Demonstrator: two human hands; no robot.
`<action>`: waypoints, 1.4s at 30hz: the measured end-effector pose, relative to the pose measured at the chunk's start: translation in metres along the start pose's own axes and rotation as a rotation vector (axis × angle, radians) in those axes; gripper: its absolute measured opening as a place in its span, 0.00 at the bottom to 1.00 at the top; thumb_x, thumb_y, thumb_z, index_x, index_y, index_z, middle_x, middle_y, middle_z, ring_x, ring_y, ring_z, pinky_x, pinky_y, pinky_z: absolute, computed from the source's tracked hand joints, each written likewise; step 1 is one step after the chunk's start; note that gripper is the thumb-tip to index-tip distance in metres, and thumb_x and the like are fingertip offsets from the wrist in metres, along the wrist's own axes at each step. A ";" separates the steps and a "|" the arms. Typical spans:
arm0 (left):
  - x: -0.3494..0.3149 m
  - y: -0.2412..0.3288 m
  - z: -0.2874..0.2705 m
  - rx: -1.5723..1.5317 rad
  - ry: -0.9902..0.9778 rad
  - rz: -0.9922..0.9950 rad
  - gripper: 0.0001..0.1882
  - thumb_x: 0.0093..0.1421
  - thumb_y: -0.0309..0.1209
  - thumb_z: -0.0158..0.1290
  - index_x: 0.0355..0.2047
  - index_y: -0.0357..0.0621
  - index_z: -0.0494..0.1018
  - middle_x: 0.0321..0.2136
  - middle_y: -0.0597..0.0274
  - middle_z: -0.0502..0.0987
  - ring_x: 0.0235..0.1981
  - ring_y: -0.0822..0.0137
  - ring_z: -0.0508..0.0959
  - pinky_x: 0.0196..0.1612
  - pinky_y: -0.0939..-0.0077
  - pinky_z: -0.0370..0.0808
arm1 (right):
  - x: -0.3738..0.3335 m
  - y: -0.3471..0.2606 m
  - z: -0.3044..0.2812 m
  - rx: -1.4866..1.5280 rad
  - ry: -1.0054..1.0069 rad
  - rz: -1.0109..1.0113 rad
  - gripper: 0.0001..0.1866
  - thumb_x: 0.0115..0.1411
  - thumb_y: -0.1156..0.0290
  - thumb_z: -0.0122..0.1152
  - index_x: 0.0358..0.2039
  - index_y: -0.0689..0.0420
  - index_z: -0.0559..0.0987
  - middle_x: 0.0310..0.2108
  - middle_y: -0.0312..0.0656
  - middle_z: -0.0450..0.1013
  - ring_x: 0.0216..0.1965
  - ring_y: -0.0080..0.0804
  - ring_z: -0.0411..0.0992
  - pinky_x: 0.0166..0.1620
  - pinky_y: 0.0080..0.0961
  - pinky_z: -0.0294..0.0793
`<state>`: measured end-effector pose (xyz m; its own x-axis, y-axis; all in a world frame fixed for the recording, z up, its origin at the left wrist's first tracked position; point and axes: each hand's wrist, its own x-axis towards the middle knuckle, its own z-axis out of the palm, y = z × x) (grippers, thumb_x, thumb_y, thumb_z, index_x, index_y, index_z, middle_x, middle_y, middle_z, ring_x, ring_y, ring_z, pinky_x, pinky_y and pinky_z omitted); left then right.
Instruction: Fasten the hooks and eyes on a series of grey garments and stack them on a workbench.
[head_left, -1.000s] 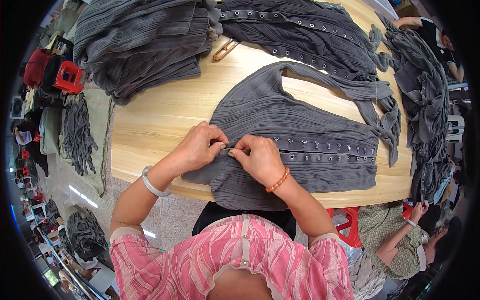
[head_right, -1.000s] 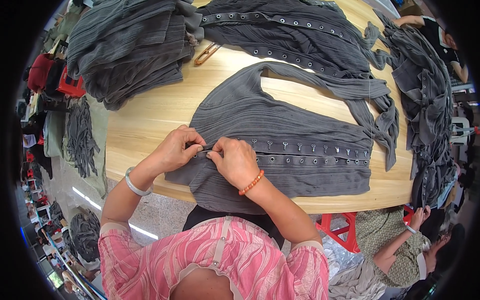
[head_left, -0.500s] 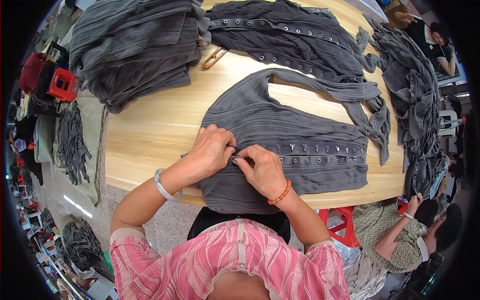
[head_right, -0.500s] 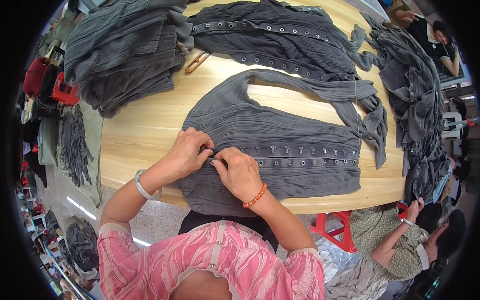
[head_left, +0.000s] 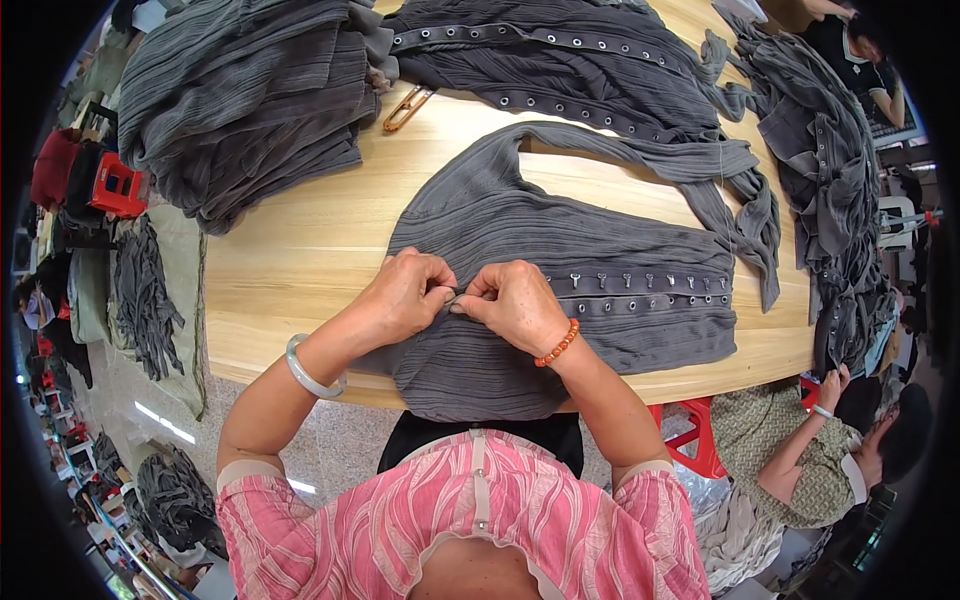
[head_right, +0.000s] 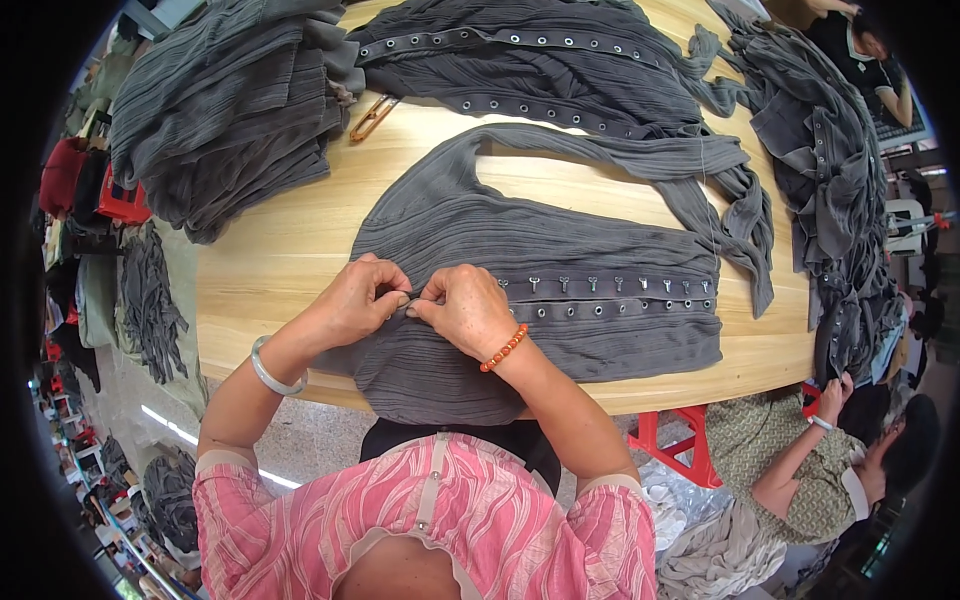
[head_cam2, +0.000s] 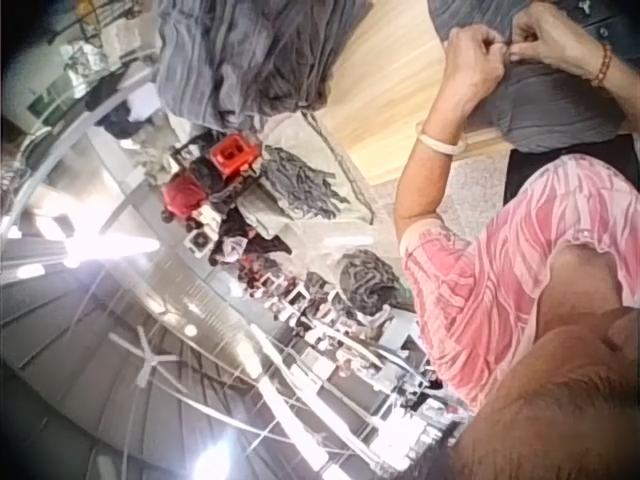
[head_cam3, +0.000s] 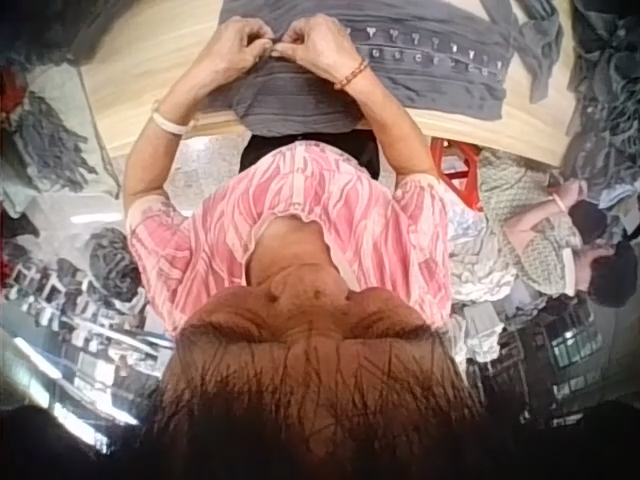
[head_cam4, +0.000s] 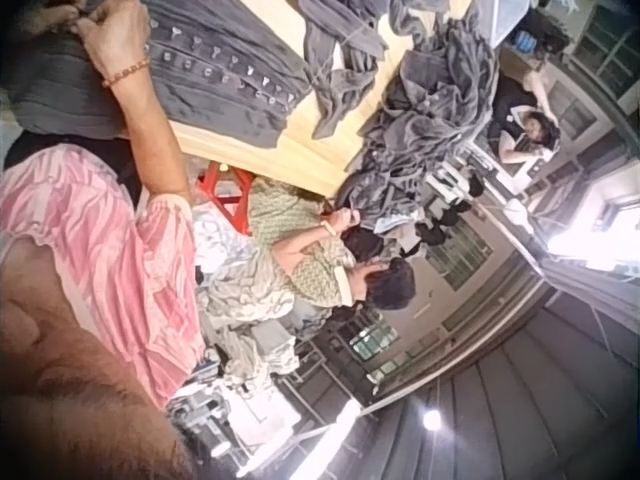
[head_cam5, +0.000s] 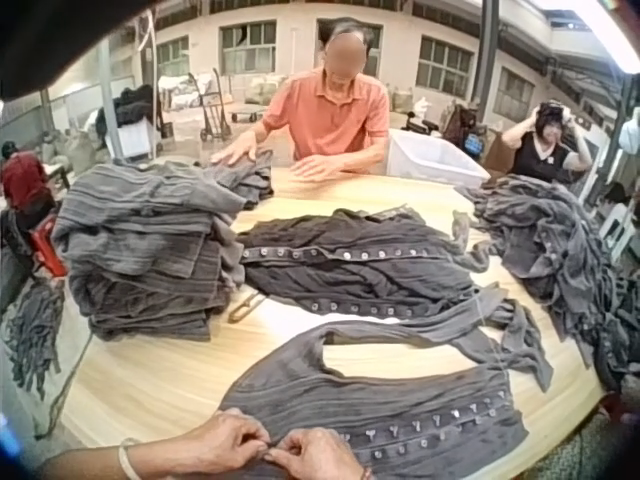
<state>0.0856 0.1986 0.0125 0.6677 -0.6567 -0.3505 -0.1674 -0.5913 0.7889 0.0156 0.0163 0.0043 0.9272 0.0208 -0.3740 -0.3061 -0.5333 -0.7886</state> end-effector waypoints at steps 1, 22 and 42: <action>-0.001 -0.002 0.001 0.031 0.017 0.027 0.05 0.55 0.24 0.56 0.30 0.34 0.77 0.25 0.56 0.78 0.33 0.61 0.71 0.41 0.68 0.70 | 0.000 0.003 0.002 0.001 0.001 0.000 0.14 0.47 0.62 0.75 0.26 0.60 0.84 0.23 0.48 0.79 0.27 0.43 0.79 0.35 0.35 0.77; -0.009 0.009 0.002 0.167 0.088 0.038 0.07 0.57 0.27 0.59 0.34 0.36 0.79 0.27 0.54 0.77 0.35 0.60 0.74 0.40 0.67 0.72 | -0.016 0.020 0.026 -0.033 0.341 -0.408 0.06 0.53 0.71 0.69 0.30 0.58 0.82 0.27 0.42 0.78 0.24 0.38 0.77 0.29 0.30 0.75; -0.008 -0.006 0.003 0.006 0.056 0.091 0.04 0.55 0.23 0.58 0.32 0.37 0.78 0.27 0.58 0.73 0.34 0.64 0.72 0.37 0.72 0.69 | -0.005 0.011 0.002 0.141 0.008 -0.074 0.09 0.51 0.64 0.71 0.29 0.57 0.85 0.23 0.45 0.79 0.26 0.41 0.78 0.34 0.35 0.76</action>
<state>0.0785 0.2061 0.0090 0.6889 -0.6808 -0.2491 -0.2332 -0.5335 0.8130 0.0075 0.0118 -0.0030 0.9501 0.0485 -0.3083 -0.2631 -0.4068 -0.8748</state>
